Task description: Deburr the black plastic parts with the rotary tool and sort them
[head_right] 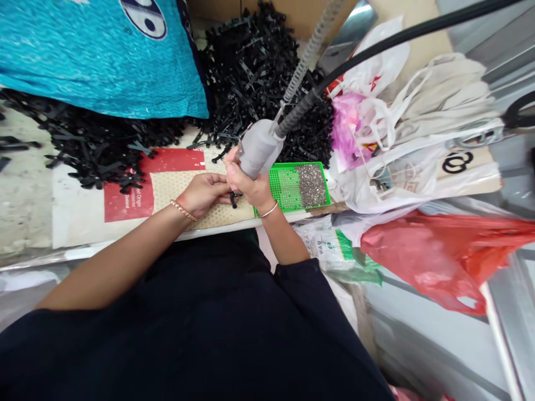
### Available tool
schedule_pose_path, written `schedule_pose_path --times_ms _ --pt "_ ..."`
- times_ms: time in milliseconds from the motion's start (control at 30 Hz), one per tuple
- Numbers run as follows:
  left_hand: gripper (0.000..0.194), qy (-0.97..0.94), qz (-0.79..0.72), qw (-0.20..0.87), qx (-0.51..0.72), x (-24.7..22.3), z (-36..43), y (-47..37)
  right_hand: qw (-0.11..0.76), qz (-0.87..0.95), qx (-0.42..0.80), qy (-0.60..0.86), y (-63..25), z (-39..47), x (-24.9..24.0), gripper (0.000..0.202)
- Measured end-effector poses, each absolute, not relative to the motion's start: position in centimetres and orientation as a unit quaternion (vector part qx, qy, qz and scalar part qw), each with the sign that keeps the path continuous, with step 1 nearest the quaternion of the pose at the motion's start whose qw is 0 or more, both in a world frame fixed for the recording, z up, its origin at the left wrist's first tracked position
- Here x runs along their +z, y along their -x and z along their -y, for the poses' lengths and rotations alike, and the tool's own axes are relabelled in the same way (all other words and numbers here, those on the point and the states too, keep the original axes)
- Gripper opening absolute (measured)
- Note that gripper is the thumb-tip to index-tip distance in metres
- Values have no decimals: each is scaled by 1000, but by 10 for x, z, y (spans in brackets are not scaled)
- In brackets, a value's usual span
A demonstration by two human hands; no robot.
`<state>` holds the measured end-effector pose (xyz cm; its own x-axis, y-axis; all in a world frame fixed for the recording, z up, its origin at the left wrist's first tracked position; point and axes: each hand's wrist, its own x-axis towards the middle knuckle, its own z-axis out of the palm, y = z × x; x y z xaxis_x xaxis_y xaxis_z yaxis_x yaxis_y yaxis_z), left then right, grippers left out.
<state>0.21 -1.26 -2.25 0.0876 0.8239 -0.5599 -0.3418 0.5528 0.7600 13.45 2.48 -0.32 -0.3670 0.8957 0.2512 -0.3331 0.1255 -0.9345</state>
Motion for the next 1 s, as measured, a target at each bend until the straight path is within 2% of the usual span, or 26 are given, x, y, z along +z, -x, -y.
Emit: schedule_pose_path --times_ms 200,400,467,600,800,1000 --pt "17 -226 -527 706 415 -18 13 -2 499 567 593 280 -137 -20 2 45" --pt "18 -220 -525 717 401 -18 12 2 653 497 448 354 -187 -21 20 41" --pt "17 -221 -529 716 399 -17 13 2 679 458 412 399 -206 -26 16 37" --pt "13 -225 -531 711 402 -14 14 3 670 428 383 470 -228 -33 -3 41" --pt "22 -235 -530 704 409 -19 16 4 661 452 385 458 -230 -34 -15 44" --pt "23 -234 -528 704 414 -21 15 3 659 441 398 460 -230 -36 -16 46"
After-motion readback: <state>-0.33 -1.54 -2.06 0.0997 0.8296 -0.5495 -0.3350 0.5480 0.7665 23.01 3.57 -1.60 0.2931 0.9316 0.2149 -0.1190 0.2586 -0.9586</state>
